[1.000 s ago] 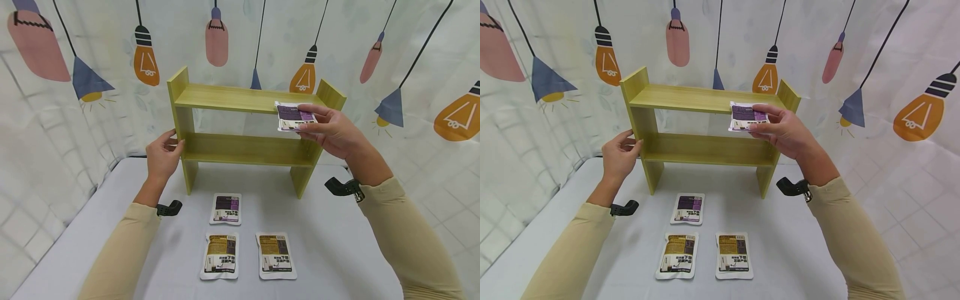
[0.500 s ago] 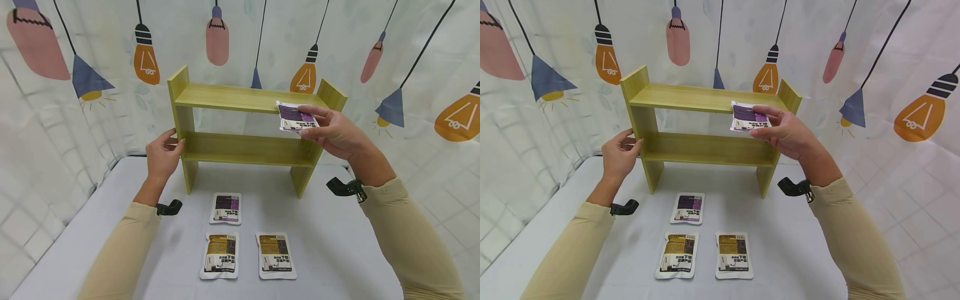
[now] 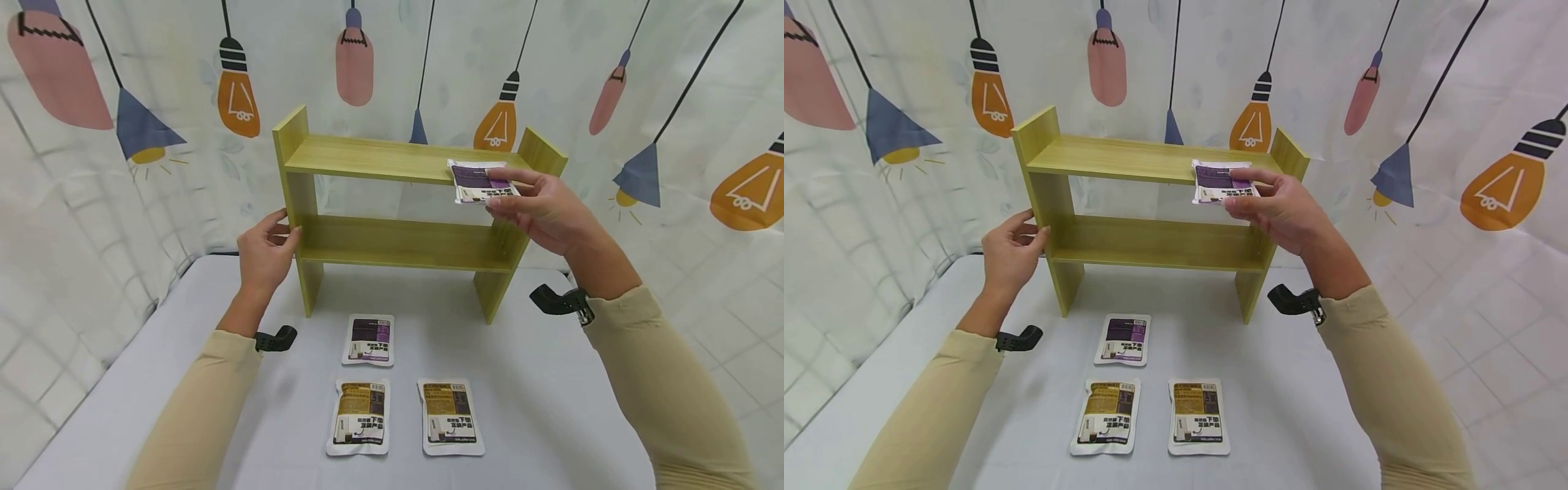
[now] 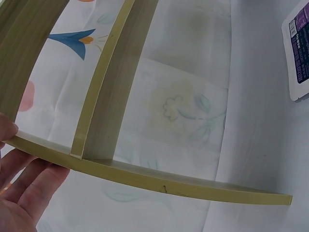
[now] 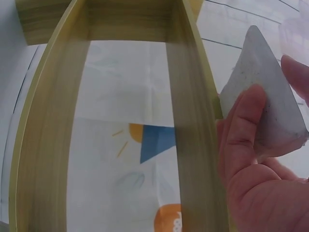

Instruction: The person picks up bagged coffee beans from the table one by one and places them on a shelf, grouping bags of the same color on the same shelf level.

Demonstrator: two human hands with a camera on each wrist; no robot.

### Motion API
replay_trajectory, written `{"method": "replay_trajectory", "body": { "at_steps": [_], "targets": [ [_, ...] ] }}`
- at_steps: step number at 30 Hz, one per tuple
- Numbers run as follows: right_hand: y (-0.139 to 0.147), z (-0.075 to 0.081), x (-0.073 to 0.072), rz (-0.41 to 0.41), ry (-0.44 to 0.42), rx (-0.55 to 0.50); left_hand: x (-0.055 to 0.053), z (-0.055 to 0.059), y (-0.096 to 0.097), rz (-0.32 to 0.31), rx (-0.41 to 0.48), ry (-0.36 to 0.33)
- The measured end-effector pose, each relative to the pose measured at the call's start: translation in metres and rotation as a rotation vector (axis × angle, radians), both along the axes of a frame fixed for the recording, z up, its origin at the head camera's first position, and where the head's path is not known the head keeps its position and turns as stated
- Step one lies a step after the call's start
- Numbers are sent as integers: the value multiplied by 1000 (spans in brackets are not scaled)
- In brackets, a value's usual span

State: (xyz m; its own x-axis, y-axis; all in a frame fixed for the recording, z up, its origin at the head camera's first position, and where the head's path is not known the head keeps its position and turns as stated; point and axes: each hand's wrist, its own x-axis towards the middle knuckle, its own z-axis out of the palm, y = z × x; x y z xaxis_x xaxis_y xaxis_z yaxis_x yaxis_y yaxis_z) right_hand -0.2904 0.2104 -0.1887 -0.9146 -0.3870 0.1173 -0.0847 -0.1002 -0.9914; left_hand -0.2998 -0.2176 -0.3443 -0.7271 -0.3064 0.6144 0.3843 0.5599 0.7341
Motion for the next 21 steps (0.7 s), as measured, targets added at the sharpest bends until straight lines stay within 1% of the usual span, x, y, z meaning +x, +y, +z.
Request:
{"method": "replay_trajectory", "body": {
  "at_steps": [12,21],
  "targets": [
    [-6,0,-4,-112,-33,-26,0,0,0,-4,0,19],
    [-9,3,-6,-138,-62,-17,-1,0,0,-5,4,22]
  ]
}}
